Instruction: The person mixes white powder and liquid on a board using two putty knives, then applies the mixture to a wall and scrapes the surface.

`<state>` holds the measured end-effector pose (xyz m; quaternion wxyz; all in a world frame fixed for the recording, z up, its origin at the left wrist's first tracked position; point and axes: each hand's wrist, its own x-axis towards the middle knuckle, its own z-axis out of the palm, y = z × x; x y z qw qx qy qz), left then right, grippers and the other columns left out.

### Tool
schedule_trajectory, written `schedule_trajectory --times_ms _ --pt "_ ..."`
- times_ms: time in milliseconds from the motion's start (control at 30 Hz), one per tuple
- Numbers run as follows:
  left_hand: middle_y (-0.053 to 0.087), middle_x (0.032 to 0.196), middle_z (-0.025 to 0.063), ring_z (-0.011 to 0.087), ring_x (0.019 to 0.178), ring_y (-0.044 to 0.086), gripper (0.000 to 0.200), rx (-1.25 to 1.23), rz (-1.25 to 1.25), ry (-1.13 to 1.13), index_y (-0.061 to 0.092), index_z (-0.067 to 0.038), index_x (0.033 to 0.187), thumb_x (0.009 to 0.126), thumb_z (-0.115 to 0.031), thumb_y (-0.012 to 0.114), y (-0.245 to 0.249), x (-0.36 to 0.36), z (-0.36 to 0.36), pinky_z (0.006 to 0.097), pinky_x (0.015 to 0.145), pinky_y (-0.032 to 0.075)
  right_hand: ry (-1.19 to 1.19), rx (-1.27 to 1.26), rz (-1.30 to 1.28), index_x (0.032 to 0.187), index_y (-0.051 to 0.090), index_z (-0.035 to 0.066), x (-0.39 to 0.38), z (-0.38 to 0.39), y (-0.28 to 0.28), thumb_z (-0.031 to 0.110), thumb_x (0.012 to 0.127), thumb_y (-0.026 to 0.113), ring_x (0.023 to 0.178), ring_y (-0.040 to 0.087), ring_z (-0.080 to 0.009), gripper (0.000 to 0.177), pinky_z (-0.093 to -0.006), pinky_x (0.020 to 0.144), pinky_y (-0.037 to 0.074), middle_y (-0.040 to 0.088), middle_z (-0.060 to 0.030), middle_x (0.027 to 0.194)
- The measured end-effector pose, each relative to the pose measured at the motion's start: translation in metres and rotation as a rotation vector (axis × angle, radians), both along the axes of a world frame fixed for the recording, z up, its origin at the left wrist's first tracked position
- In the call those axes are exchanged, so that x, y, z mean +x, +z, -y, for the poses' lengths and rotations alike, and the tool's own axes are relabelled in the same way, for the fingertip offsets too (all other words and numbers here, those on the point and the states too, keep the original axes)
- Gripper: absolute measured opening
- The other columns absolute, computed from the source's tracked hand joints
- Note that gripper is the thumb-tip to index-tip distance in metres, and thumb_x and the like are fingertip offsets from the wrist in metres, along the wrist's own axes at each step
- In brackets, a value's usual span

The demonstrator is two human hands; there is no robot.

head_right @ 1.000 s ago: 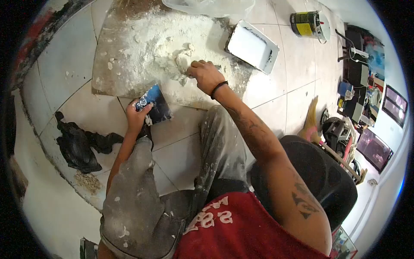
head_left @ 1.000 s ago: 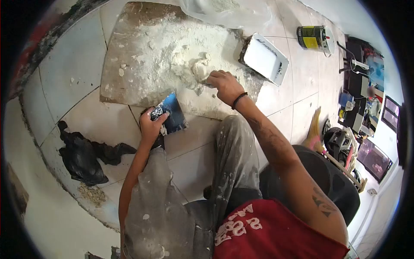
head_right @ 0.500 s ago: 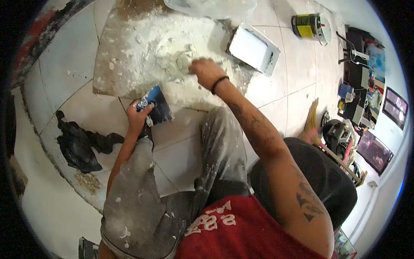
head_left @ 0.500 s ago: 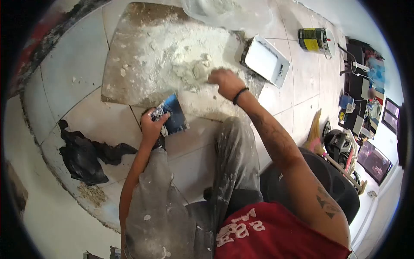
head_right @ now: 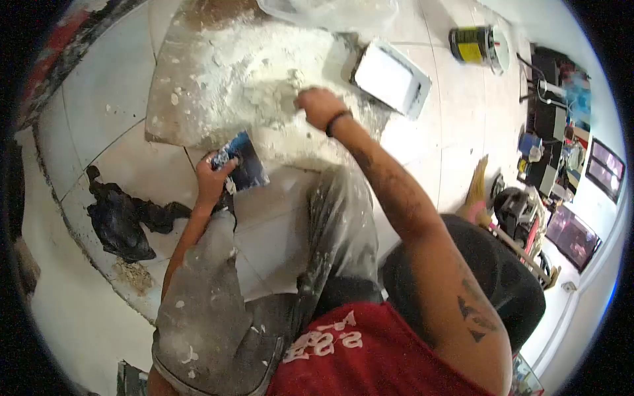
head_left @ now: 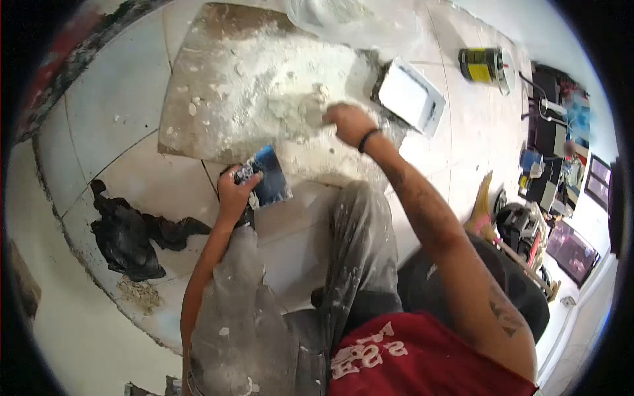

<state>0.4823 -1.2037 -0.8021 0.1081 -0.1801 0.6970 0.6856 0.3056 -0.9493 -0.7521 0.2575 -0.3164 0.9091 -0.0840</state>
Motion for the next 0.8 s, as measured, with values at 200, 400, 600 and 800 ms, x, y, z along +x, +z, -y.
schedule_trajectory --times_ms 200,400,600,800 --pt "0.058 0.066 -0.0002 0.0050 0.058 0.048 0.015 -0.031 -0.009 -0.015 0.060 0.001 0.076 0.075 -0.010 0.070 -0.010 -0.003 0.003 0.0215 0.055 0.041 0.004 0.022 -0.040 0.086 0.065 0.005 0.013 0.010 0.000 -0.008 0.064 0.047 0.096 0.056 -0.0322 0.032 -0.0396 0.084 0.046 0.063 -0.0133 0.096" --pt "0.061 0.073 -0.0005 0.0055 0.065 0.052 0.015 0.087 0.020 0.014 0.061 0.002 0.080 0.076 -0.008 0.071 -0.009 -0.002 -0.001 0.0216 0.061 0.044 -0.063 -0.111 -0.164 0.085 0.066 0.007 0.006 0.005 -0.011 -0.002 0.068 0.051 0.094 0.058 -0.0303 0.024 -0.0402 0.083 0.047 0.064 -0.0114 0.094" --pt "0.061 0.072 0.0005 0.0057 0.066 0.052 0.015 0.049 0.078 0.011 0.062 0.002 0.078 0.076 -0.010 0.071 -0.006 0.002 0.002 0.0221 0.060 0.043 -0.057 -0.033 -0.033 0.086 0.067 0.008 -0.022 0.003 0.005 -0.007 0.063 0.049 0.095 0.057 -0.0312 0.032 -0.0403 0.081 0.047 0.063 -0.0115 0.097" --pt "0.062 0.074 0.0010 0.0054 0.063 0.052 0.016 0.039 0.012 0.047 0.062 0.002 0.081 0.076 -0.010 0.071 -0.009 -0.001 0.000 0.0219 0.058 0.044 -0.076 0.003 -0.052 0.083 0.067 0.008 -0.011 0.007 0.004 -0.008 0.063 0.050 0.089 0.059 -0.0310 0.031 -0.0406 0.079 0.047 0.064 -0.0127 0.089"
